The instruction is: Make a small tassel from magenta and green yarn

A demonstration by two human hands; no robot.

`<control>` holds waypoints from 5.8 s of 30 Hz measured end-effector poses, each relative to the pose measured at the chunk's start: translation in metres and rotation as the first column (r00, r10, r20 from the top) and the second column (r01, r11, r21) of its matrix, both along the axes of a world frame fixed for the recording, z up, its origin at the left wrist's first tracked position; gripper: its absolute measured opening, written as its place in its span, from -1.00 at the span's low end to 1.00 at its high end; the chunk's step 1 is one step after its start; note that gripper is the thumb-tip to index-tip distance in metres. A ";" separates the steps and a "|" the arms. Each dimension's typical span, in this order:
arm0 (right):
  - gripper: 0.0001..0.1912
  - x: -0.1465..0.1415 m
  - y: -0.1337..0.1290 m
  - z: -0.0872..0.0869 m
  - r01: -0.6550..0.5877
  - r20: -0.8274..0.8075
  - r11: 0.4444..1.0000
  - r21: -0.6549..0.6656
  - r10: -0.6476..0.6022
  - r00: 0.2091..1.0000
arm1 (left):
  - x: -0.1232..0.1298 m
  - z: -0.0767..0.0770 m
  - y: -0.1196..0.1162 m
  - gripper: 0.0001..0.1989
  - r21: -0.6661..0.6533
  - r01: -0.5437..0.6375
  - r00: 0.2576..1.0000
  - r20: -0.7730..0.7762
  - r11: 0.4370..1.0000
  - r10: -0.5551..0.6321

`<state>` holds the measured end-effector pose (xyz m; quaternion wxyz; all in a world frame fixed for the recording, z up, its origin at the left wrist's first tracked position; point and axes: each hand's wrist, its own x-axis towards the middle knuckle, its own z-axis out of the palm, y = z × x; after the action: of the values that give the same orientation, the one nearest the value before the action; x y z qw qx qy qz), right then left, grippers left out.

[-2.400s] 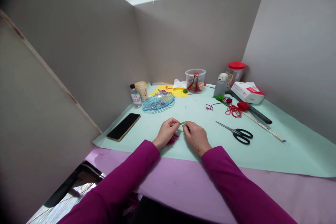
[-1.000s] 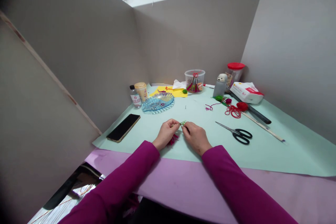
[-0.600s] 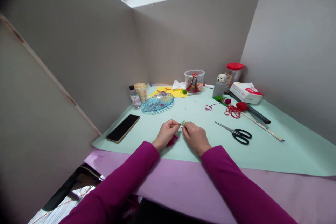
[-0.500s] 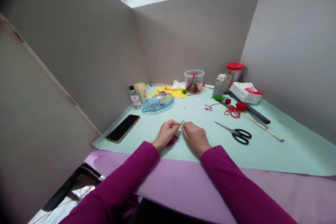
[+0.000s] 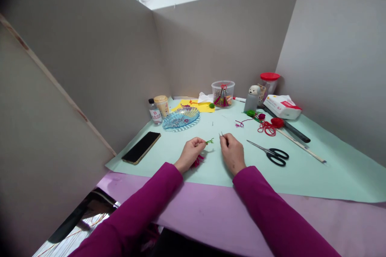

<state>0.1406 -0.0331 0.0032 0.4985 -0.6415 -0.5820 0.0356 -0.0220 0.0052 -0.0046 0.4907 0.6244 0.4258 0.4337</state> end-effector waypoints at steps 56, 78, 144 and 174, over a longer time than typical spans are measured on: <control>-0.81 -0.016 -0.005 -0.009 -0.219 0.345 0.973 -0.077 0.232 0.910 | 0.000 0.003 -0.001 -0.83 0.061 0.014 0.998 -0.063 0.998 -0.010; -0.78 -0.006 0.001 -0.009 -0.043 0.352 0.996 -0.080 0.068 0.933 | 0.000 0.008 -0.006 -0.80 0.078 0.092 0.984 -0.159 0.993 -0.079; -0.82 -0.017 -0.008 -0.007 -0.161 0.337 0.982 -0.098 0.185 0.923 | 0.002 0.006 -0.002 -0.80 -0.005 -0.029 0.999 -0.036 1.000 0.028; -0.81 -0.015 -0.004 -0.006 -0.085 0.295 0.981 -0.174 0.134 0.946 | 0.001 0.001 0.000 -0.82 0.061 0.051 0.999 0.006 0.997 -0.051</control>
<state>0.1258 -0.0370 -0.0025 0.3472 -0.6434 -0.6822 0.0100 -0.0214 0.0049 -0.0036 0.4839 0.6480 0.3947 0.4360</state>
